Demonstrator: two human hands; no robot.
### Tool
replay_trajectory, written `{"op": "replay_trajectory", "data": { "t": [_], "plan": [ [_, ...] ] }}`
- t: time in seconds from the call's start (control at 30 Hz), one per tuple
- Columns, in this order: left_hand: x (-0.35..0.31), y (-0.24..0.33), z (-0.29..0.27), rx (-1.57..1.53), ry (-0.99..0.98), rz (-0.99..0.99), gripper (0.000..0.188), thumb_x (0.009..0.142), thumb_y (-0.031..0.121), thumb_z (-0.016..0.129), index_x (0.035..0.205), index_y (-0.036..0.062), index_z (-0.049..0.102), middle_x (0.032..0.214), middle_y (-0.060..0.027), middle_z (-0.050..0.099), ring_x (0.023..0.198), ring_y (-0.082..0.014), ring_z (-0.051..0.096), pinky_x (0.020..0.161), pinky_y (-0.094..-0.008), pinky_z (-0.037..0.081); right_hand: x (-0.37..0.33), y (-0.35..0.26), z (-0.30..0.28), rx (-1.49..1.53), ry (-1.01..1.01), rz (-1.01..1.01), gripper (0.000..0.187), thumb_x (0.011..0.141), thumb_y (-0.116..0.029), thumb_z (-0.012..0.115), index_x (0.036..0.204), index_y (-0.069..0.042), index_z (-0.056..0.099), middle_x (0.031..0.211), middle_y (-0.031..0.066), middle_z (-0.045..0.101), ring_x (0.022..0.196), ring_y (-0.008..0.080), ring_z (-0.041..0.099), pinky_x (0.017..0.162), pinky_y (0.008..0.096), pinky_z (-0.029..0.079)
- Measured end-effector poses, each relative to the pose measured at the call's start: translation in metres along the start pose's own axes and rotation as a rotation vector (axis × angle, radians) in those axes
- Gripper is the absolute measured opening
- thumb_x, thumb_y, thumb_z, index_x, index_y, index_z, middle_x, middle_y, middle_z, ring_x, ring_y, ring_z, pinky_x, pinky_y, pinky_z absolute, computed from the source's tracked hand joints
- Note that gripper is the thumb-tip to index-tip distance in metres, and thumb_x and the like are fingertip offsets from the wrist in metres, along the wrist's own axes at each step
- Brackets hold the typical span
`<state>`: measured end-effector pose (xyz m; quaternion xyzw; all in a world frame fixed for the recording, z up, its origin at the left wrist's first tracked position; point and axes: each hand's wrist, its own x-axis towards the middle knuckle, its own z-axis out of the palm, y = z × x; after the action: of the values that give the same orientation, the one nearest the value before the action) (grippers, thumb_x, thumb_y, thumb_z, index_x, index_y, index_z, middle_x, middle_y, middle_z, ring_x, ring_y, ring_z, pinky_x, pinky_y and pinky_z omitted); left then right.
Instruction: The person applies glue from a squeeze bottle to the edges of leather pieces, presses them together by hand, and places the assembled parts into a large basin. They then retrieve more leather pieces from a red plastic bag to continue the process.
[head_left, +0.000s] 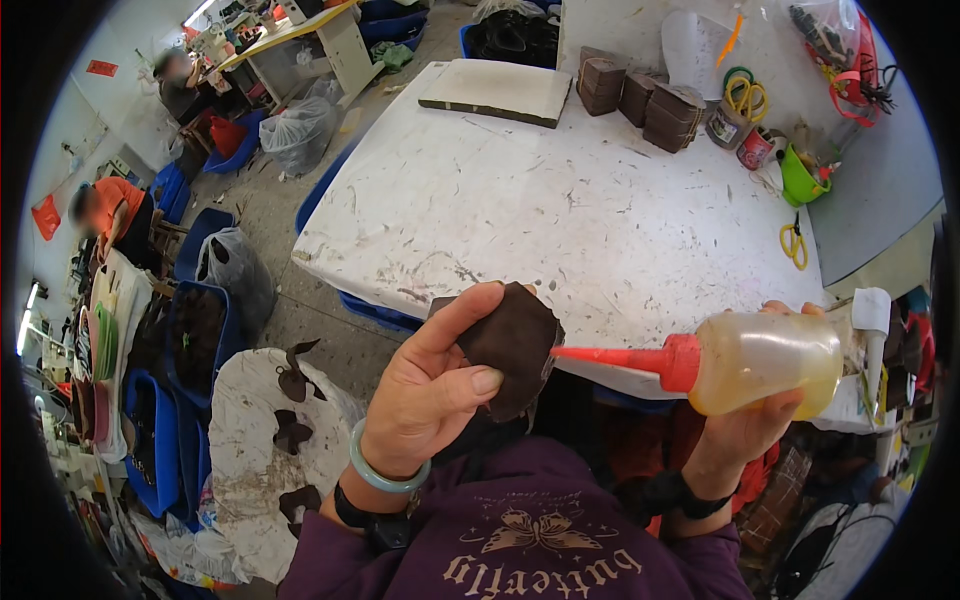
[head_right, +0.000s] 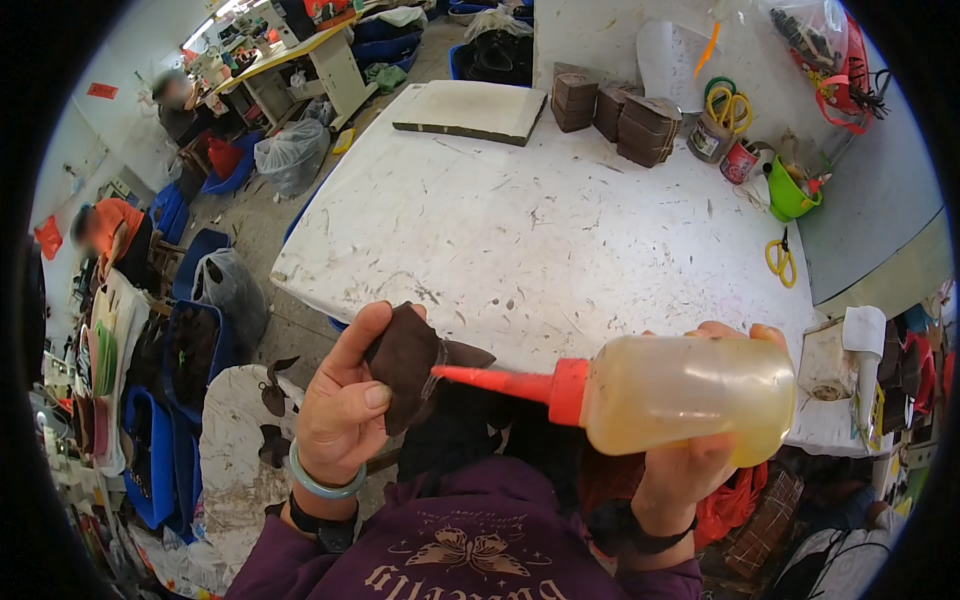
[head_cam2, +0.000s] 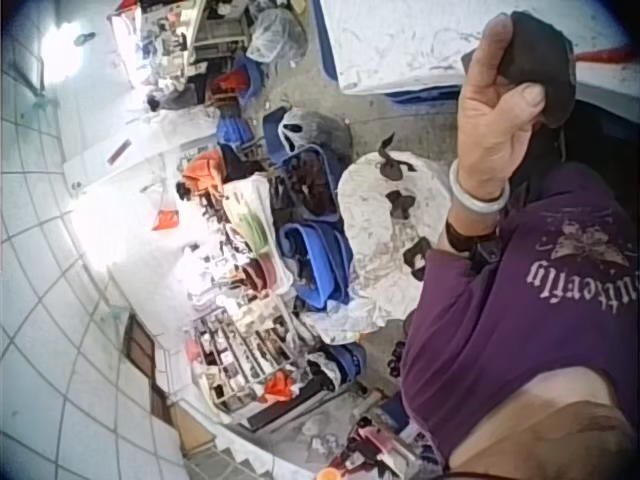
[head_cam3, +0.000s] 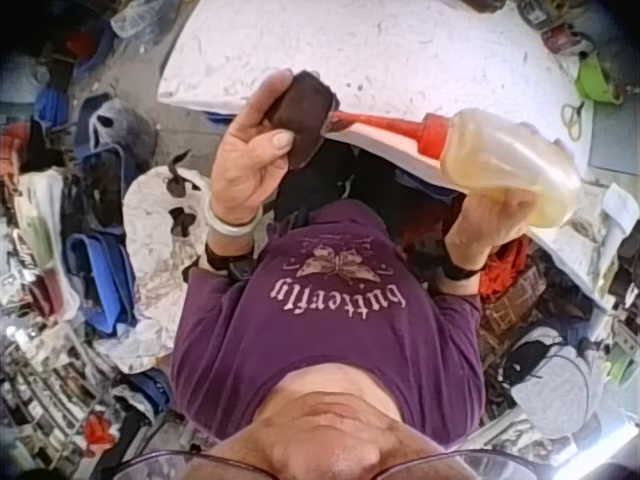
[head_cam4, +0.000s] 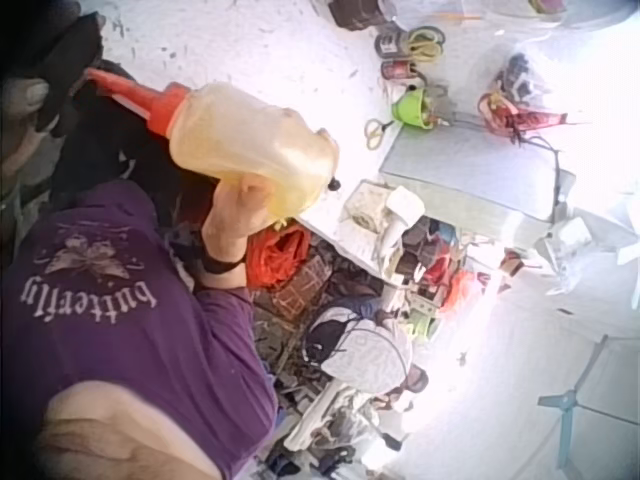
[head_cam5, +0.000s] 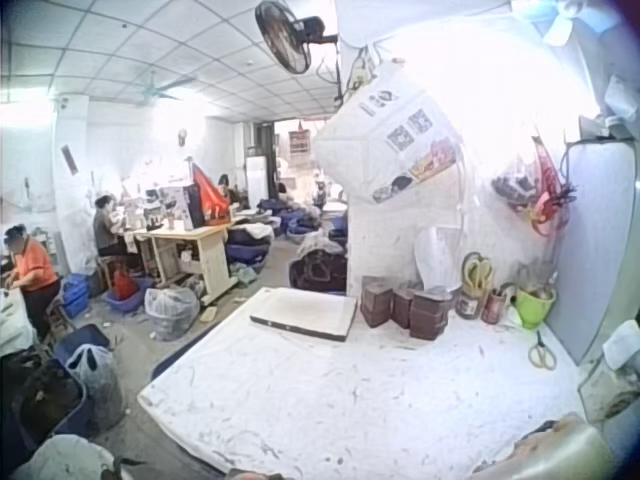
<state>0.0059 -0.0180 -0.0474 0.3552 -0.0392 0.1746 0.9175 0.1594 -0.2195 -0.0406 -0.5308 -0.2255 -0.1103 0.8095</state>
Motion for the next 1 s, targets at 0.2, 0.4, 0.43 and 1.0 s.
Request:
{"op": "replay_trajectory", "data": {
  "t": [0.2,0.4,0.43,1.0],
  "plan": [
    [-0.003,0.001,0.001,0.036,0.043,-0.002,0.064,0.079,-0.01,0.052,0.138,0.0036,0.034,0.139,-0.0182,0.038,0.127,-0.0265,0.041,0.105,-0.04,0.036,0.003,0.002,-0.002,0.022,-0.005,0.001,0.087,0.078,-0.056,0.064,0.132,0.002,0.028,0.109,0.0171,0.052,0.096,0.0207,0.053,0.086,0.0342,0.045],
    [-0.001,0.001,0.0,0.066,0.019,0.023,0.063,0.079,-0.011,0.051,0.138,0.0044,0.035,0.14,-0.0176,0.037,0.129,-0.0259,0.039,0.106,-0.0397,0.034,-0.002,0.002,-0.004,-0.074,-0.046,-0.012,0.089,0.077,-0.059,0.062,0.131,0.003,0.029,0.105,0.0166,0.053,0.093,0.0206,0.054,0.081,0.0352,0.048],
    [-0.001,0.001,0.002,0.082,0.036,0.031,0.063,0.079,-0.011,0.051,0.138,0.0046,0.035,0.14,-0.0175,0.037,0.129,-0.0259,0.039,0.107,-0.0397,0.033,-0.003,0.002,-0.003,-0.073,-0.047,-0.01,0.089,0.077,-0.059,0.062,0.131,0.003,0.029,0.105,0.0166,0.053,0.093,0.0206,0.054,0.081,0.0352,0.048],
    [0.003,-0.001,0.011,0.211,0.155,0.103,0.056,0.084,-0.011,0.052,0.136,-0.0005,0.035,0.129,-0.0143,0.049,0.108,-0.0167,0.056,0.087,-0.0275,0.049,-0.014,-0.007,0.007,-0.154,0.025,-0.049,0.096,0.069,-0.065,0.066,0.13,-0.001,0.027,0.095,0.0126,0.052,0.075,0.027,0.062,0.067,0.0404,0.055]
  ]
}}
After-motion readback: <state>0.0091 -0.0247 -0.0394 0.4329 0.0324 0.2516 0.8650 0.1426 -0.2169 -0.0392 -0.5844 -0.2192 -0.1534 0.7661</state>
